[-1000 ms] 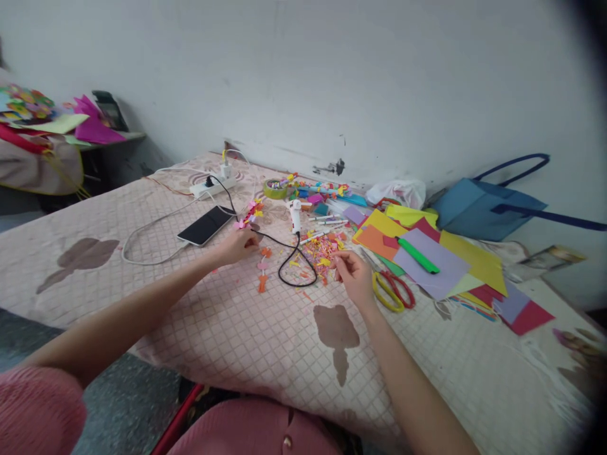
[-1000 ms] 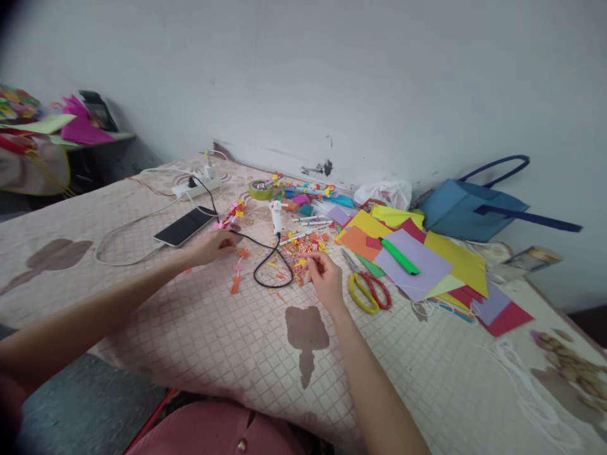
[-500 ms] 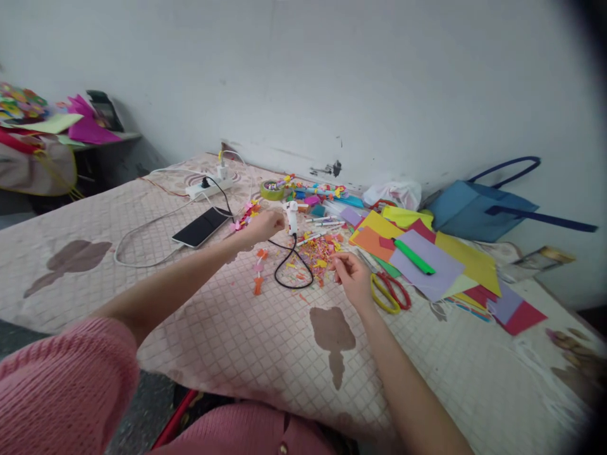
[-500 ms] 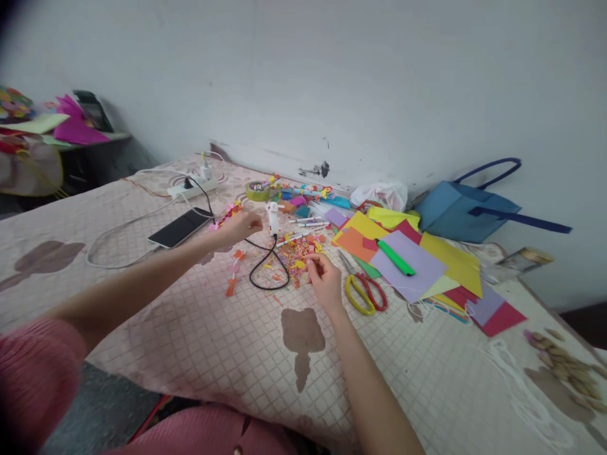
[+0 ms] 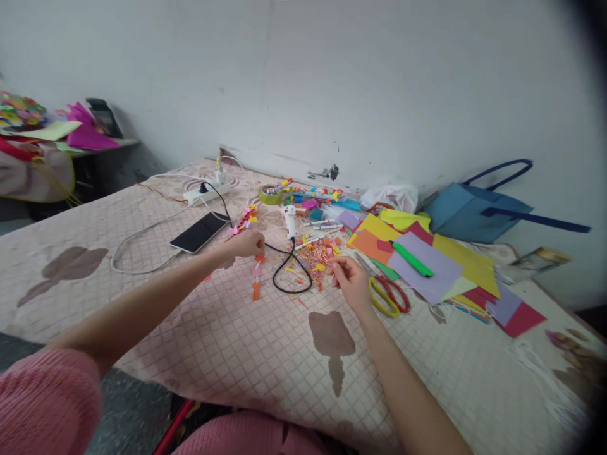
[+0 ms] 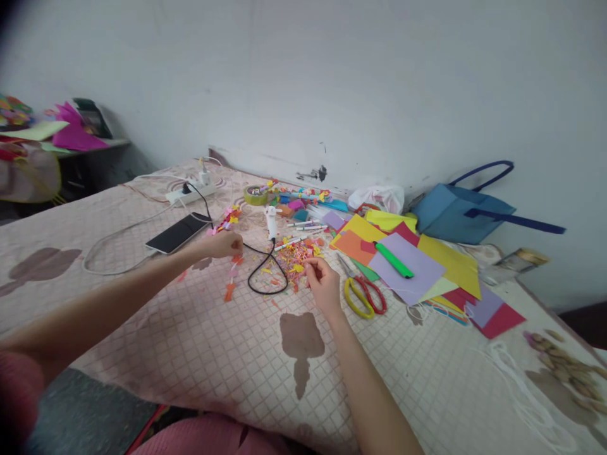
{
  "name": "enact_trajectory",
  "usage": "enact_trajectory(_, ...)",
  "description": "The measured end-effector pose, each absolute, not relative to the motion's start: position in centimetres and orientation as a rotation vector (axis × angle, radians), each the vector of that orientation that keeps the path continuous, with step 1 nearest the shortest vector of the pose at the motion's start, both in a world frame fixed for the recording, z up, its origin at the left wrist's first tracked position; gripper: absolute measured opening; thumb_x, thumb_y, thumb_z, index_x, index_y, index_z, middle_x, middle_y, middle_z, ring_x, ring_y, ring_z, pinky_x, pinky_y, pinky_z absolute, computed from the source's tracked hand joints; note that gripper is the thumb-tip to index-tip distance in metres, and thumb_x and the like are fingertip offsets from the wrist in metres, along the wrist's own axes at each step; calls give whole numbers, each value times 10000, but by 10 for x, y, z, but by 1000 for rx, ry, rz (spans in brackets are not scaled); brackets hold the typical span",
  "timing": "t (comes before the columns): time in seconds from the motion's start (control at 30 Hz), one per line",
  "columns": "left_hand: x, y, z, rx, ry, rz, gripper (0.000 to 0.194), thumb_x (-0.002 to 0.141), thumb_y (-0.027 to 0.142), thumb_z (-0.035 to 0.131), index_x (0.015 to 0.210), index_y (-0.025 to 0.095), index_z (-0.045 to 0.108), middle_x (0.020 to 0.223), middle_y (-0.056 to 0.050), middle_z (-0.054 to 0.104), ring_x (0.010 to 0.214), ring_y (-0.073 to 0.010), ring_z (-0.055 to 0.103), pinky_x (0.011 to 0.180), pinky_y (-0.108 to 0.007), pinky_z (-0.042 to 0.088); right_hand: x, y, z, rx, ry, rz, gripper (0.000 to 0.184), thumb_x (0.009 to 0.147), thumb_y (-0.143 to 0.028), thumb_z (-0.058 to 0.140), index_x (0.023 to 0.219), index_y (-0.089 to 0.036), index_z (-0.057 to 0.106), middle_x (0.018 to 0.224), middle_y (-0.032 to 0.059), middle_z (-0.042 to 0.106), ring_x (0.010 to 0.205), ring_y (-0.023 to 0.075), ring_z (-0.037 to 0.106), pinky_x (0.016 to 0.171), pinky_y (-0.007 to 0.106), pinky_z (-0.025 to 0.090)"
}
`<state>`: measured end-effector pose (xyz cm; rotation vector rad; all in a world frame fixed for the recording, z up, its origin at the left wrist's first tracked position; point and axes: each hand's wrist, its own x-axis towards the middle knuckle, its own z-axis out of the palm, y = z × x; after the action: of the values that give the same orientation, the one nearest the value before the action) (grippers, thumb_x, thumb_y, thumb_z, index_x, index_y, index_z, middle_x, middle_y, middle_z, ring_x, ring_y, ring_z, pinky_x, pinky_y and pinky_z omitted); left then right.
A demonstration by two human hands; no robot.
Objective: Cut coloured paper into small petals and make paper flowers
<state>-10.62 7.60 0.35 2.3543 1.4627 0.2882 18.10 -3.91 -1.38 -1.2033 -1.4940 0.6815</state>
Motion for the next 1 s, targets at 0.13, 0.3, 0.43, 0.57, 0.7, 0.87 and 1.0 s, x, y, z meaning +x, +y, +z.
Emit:
enact_trajectory(0.13,-104,83,13,2352,1485,440,150,674,213,530,711,150,662,674,-31,672,619,-148,592,554,-217,398,181,-38,-16,-1205,-1490,689,205,839,-368,532,911,-187,597,669,-4,592,452,98,481,421,217,388)
enact_trajectory(0.3,-94,99,19,2343,1525,609,159,694,243,542,709,135,657,694,-50,674,654,-159,601,589,-226,421,181,-38,-16,-1208,-1488,693,210,840,-368,530,918,-184,594,668,1,603,452,101,486,421,219,392)
enact_trajectory(0.43,-89,102,17,2344,1567,744,173,709,236,546,795,136,658,739,-51,680,680,-160,604,606,-227,427,183,-39,-14,-1212,-1496,690,210,836,-368,534,913,-184,597,670,0,601,453,99,488,422,217,395)
enact_trajectory(0.57,-91,89,27,2350,1641,946,187,751,224,515,864,150,645,823,-61,681,729,-172,596,652,-253,422,191,-33,-13,-1221,-1493,682,220,832,-381,535,916,-187,598,674,-2,599,456,100,488,420,217,403)
enact_trajectory(0.7,-91,69,42,2307,1742,1152,203,820,279,475,851,151,630,820,-76,668,752,-193,588,689,-287,416,206,-22,-11,-1236,-1496,665,226,807,-401,564,867,-188,606,659,-4,597,447,103,487,417,221,406)
enact_trajectory(0.87,-75,50,40,2313,1698,1252,213,856,289,460,896,149,615,648,-33,622,675,-190,583,697,-299,417,228,-19,-10,-1261,-1454,622,241,803,-403,576,884,-178,605,659,-7,597,446,94,488,428,216,406)
enact_trajectory(1.0,-54,31,27,2414,1454,1236,161,855,228,482,955,162,589,841,-50,671,818,-179,602,779,-283,420,245,-26,-16,-1286,-1371,559,270,818,-422,556,904,-168,587,657,-11,590,438,87,477,417,208,393)
